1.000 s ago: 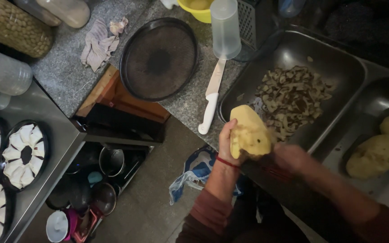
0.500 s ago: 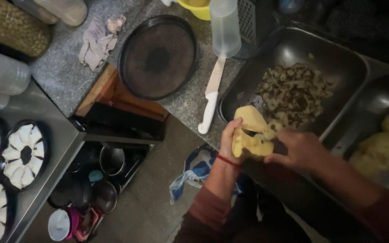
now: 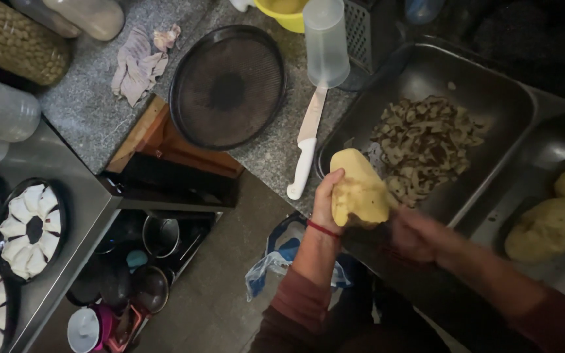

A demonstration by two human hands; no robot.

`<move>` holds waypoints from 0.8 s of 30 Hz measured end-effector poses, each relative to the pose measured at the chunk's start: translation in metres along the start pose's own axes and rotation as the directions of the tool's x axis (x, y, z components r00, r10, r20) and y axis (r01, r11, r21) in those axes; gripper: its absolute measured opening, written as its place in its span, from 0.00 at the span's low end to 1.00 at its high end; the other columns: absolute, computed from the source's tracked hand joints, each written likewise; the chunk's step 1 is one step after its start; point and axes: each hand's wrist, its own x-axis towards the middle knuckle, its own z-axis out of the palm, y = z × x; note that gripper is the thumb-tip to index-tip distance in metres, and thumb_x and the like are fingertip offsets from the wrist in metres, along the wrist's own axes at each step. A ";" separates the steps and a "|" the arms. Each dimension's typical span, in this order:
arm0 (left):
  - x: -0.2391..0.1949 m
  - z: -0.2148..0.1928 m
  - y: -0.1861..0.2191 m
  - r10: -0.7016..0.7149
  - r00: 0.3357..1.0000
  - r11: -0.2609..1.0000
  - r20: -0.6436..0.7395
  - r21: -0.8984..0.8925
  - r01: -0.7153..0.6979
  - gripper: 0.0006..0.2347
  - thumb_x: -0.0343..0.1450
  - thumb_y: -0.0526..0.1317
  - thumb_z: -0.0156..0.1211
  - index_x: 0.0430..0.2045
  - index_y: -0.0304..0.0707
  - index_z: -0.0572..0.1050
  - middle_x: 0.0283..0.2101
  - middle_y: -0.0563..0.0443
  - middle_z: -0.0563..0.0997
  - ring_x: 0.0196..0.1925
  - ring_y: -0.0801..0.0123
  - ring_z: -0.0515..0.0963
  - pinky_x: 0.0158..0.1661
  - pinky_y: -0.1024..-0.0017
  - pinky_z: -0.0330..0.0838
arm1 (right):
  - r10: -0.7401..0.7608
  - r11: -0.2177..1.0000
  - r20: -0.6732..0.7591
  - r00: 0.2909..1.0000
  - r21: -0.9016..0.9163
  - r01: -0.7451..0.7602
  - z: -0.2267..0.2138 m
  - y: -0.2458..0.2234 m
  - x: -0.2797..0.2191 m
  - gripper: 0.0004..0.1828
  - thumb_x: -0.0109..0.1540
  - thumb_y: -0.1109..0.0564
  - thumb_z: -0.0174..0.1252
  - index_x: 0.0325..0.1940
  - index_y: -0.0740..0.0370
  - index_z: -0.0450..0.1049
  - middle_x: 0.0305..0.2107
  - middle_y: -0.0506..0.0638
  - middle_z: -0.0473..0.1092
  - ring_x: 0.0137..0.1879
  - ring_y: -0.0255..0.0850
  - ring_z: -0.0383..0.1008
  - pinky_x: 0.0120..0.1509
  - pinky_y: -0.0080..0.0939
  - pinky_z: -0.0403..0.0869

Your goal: The recorder is peeling large potatoes over a sink using a knife.

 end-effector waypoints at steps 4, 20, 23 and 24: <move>-0.002 0.002 -0.001 0.007 0.998 1.000 0.056 -0.026 -0.005 0.23 0.75 0.53 0.55 0.57 0.33 0.73 0.50 0.39 0.82 0.50 0.52 0.82 0.54 0.58 0.76 | -0.119 0.981 -0.176 0.977 -0.173 0.088 -0.007 -0.013 0.002 0.23 0.63 0.36 0.53 0.26 0.55 0.67 0.18 0.45 0.64 0.23 0.35 0.62 0.26 0.37 0.63; 0.001 0.005 -0.029 0.182 0.980 0.973 -0.078 -0.132 -0.191 0.22 0.76 0.54 0.57 0.55 0.34 0.73 0.54 0.41 0.81 0.57 0.52 0.79 0.63 0.56 0.72 | -0.550 0.688 -0.265 0.792 -0.682 0.249 -0.015 -0.027 -0.019 0.22 0.66 0.40 0.56 0.41 0.63 0.72 0.27 0.58 0.72 0.33 0.41 0.72 0.39 0.43 0.72; -0.001 0.012 -0.019 0.113 0.988 0.971 -0.106 -0.198 -0.133 0.25 0.73 0.57 0.54 0.53 0.33 0.74 0.51 0.39 0.82 0.53 0.50 0.81 0.57 0.55 0.74 | -0.519 0.645 -0.261 0.814 -0.745 0.172 0.010 -0.054 -0.031 0.29 0.55 0.35 0.65 0.42 0.62 0.72 0.29 0.58 0.76 0.34 0.43 0.77 0.39 0.45 0.74; 0.003 0.006 -0.021 0.107 0.989 0.972 -0.106 -0.196 -0.126 0.25 0.73 0.57 0.54 0.53 0.33 0.74 0.51 0.39 0.82 0.53 0.50 0.81 0.57 0.55 0.74 | -0.518 0.648 -0.267 0.813 -0.742 0.169 0.019 -0.059 -0.032 0.29 0.55 0.35 0.65 0.42 0.62 0.72 0.29 0.58 0.76 0.34 0.43 0.77 0.39 0.45 0.74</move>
